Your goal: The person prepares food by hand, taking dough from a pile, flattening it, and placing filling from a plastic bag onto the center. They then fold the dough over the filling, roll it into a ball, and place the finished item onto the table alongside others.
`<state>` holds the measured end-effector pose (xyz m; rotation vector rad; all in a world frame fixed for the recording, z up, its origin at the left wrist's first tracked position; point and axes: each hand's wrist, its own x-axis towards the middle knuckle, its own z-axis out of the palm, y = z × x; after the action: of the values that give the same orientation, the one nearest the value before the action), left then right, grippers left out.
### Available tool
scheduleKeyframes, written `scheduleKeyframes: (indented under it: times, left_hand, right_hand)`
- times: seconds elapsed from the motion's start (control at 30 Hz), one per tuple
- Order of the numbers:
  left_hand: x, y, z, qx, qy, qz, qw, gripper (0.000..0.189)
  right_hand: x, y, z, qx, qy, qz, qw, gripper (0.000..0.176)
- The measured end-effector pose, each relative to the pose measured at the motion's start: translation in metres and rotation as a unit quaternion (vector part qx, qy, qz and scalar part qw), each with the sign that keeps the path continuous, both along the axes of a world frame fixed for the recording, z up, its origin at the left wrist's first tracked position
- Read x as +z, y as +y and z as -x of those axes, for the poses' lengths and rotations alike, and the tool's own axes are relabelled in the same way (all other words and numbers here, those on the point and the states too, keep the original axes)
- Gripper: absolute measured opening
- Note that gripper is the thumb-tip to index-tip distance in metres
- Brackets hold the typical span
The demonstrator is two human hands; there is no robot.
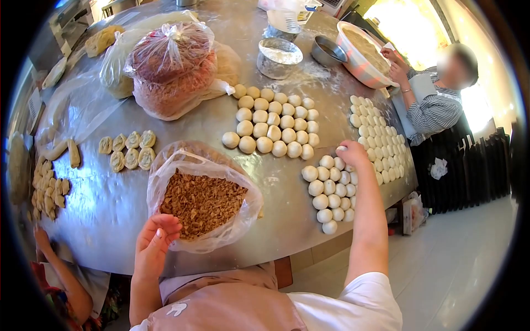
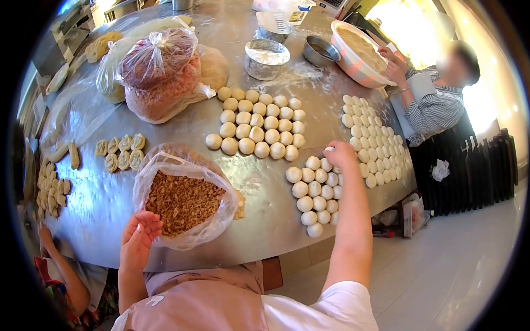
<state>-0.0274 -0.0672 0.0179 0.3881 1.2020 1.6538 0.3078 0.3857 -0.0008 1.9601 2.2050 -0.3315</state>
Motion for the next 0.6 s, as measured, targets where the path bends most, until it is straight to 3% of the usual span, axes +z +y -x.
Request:
scheduleKeyframes:
  times: [0.1, 0.2, 0.6]
  left_hand:
    - [-0.003, -0.002, 0.0, 0.003, -0.009, 0.001, 1.0, 0.034]
    - [-0.006, -0.001, 0.0, -0.001, -0.007, 0.008, 1.0, 0.034]
    - [-0.007, 0.001, 0.0, -0.007, 0.006, 0.008, 1.0, 0.035]
  right_hand:
    - [-0.024, 0.017, -0.029, 0.002, 0.258, 0.081, 0.963, 0.027]
    - [-0.031, 0.013, -0.038, 0.024, 0.302, 0.042, 0.952, 0.02]
    - [-0.016, 0.013, -0.041, -0.001, 0.25, 0.074, 0.965, 0.02]
